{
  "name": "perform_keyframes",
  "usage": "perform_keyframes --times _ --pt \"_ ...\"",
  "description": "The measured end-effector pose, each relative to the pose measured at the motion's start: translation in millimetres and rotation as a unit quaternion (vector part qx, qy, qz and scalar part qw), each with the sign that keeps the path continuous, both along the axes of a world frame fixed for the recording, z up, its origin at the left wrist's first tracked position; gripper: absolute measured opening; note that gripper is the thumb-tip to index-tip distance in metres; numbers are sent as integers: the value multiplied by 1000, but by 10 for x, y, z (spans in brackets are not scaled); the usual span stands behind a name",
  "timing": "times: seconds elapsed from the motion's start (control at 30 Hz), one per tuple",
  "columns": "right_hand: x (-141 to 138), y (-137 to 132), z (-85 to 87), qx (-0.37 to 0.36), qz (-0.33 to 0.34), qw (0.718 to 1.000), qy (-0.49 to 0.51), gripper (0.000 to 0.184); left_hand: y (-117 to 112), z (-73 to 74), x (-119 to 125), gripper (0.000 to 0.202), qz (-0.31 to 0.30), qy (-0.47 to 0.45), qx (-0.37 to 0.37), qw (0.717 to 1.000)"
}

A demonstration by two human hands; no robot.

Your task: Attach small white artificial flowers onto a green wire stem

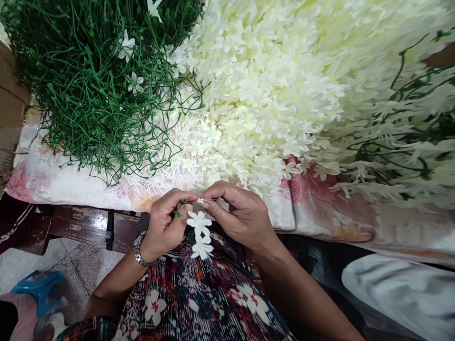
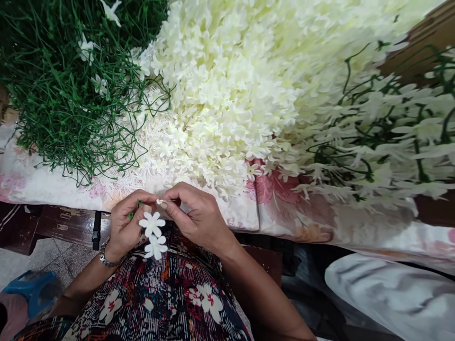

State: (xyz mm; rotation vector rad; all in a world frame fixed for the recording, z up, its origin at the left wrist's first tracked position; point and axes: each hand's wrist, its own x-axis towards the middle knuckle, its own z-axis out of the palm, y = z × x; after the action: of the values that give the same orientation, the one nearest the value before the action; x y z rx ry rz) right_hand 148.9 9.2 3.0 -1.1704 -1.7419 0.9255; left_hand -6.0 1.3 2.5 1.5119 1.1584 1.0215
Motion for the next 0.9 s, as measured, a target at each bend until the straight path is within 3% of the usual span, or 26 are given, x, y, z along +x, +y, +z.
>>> perform_keyframes --times 0.13,0.27,0.4,0.63,0.73,0.9 --pt "70 27 68 9 -17 1000 13 6 12 12 -41 24 -37 3 -9 999" --pt "80 66 225 40 28 998 25 7 9 -18 -54 25 -70 18 19 997" --pt "54 77 318 78 73 994 -19 8 9 -38 -52 26 -106 31 42 993" --pt "56 63 311 131 98 979 -122 7 20 -33 -48 24 -125 53 52 989" --pt "60 72 288 151 96 973 -146 5 2 -36 -33 23 -107 33 32 993" --pt "49 84 224 148 77 977 -134 6 -60 -81 -6 9 -23 -23 -50 998"
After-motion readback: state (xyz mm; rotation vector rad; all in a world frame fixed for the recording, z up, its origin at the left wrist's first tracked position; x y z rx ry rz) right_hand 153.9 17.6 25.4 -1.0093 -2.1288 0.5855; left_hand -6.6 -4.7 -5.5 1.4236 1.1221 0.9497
